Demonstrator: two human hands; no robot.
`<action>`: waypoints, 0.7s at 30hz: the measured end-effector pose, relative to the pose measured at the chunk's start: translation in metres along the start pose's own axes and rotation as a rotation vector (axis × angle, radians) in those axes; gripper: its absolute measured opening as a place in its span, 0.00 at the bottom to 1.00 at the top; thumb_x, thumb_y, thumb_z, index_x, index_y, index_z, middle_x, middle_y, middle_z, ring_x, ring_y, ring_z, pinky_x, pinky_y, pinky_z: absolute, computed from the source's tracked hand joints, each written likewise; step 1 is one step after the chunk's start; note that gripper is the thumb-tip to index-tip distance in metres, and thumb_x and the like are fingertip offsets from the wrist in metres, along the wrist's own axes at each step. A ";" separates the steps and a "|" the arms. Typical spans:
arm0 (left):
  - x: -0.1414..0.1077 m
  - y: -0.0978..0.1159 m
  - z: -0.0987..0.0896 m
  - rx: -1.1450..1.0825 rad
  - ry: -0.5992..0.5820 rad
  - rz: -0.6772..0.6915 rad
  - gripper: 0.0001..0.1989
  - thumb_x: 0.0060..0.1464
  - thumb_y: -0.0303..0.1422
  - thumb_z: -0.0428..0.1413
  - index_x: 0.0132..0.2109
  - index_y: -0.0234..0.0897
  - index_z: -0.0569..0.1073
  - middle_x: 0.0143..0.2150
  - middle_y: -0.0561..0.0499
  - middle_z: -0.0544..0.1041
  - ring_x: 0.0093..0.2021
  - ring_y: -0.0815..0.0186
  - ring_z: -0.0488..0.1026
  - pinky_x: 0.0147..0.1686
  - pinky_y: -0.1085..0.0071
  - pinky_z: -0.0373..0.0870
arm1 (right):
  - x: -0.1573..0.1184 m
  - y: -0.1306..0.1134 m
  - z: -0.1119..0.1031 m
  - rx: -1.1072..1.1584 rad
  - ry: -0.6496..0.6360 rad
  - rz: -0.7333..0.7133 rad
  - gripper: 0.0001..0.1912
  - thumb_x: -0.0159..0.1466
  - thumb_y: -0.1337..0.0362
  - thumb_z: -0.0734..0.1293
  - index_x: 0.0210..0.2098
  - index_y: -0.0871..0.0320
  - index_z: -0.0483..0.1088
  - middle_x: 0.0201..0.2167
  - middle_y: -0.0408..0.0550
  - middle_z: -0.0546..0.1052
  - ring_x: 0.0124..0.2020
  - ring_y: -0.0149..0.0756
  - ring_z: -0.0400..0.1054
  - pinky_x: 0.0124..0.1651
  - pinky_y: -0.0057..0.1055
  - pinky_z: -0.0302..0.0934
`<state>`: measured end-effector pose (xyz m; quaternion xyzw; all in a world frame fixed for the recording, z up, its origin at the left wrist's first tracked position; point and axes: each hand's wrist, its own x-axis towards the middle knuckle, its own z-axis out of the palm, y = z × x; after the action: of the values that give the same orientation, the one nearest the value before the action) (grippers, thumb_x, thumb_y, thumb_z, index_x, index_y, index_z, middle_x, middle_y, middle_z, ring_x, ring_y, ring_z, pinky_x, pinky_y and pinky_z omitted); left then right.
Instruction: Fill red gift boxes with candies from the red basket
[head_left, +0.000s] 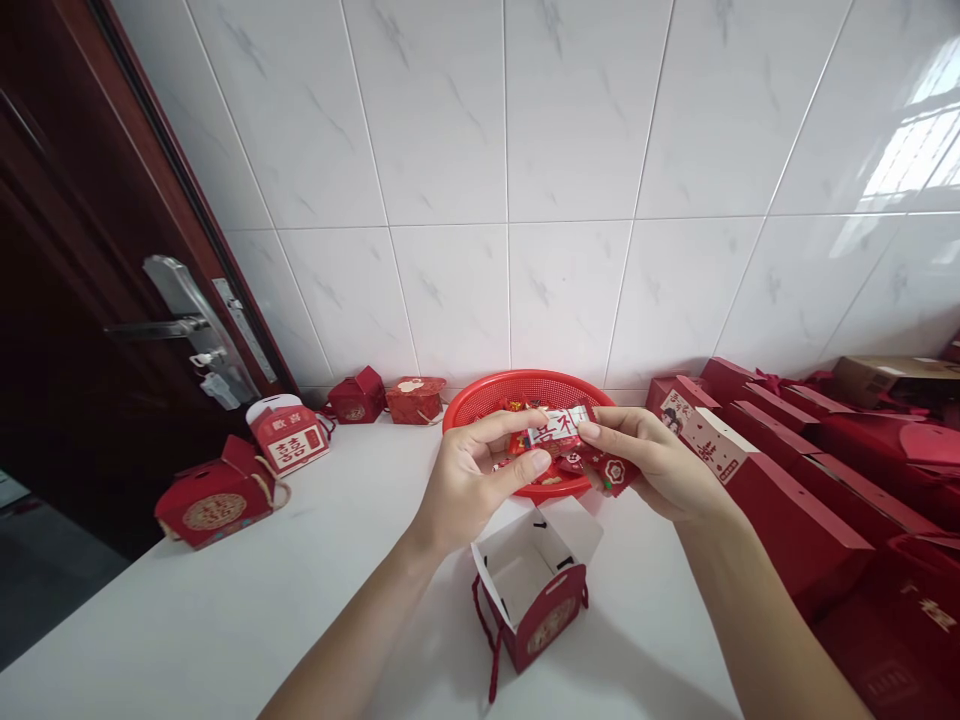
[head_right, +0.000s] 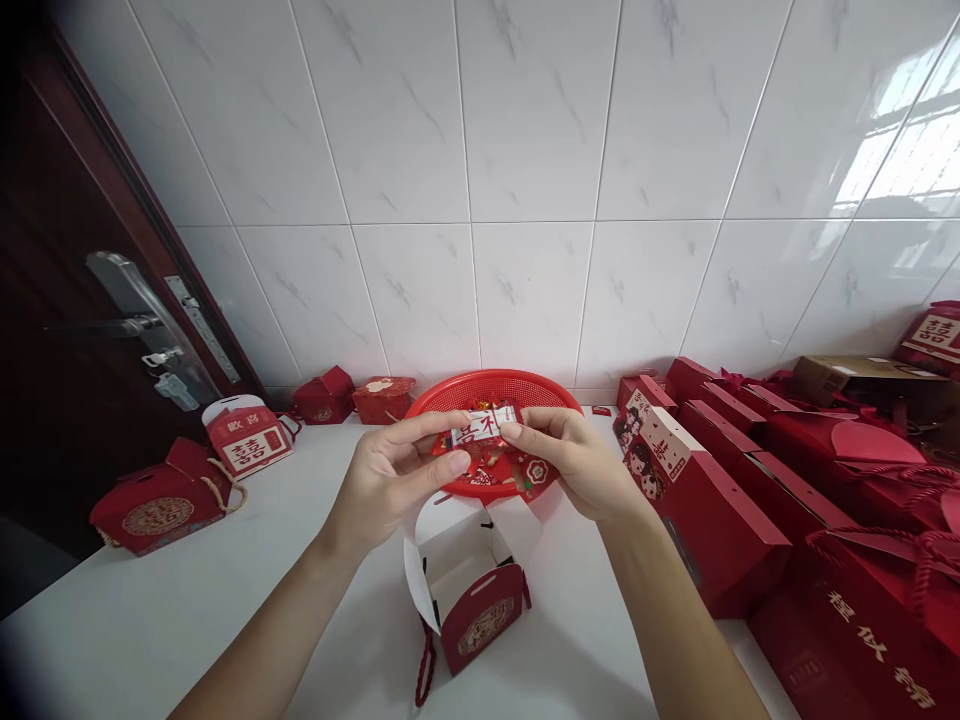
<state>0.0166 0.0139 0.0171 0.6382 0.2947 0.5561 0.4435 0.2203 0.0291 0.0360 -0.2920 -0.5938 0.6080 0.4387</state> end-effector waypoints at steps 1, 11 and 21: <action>0.001 -0.001 0.000 -0.025 0.004 0.012 0.15 0.51 0.30 0.67 0.48 0.41 0.82 0.43 0.49 0.84 0.42 0.63 0.81 0.40 0.73 0.81 | 0.000 0.001 -0.001 0.021 -0.020 0.003 0.19 0.54 0.52 0.78 0.31 0.62 0.74 0.23 0.42 0.71 0.21 0.25 0.62 0.21 0.24 0.54; 0.001 -0.013 0.004 0.238 0.176 0.338 0.12 0.54 0.26 0.63 0.45 0.42 0.83 0.40 0.52 0.82 0.39 0.68 0.79 0.38 0.77 0.77 | 0.007 0.011 -0.002 0.126 -0.123 0.011 0.19 0.57 0.52 0.76 0.34 0.63 0.76 0.27 0.44 0.74 0.20 0.25 0.66 0.21 0.23 0.57; 0.004 -0.002 -0.004 0.427 0.135 0.453 0.07 0.61 0.29 0.58 0.41 0.39 0.82 0.36 0.51 0.83 0.35 0.68 0.80 0.34 0.76 0.76 | 0.006 0.018 -0.006 -0.075 -0.018 -0.181 0.12 0.56 0.57 0.77 0.31 0.59 0.76 0.26 0.43 0.75 0.23 0.27 0.66 0.25 0.24 0.61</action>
<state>0.0134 0.0194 0.0168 0.7280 0.2838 0.6073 0.1438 0.2195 0.0385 0.0189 -0.2479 -0.6440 0.5457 0.4754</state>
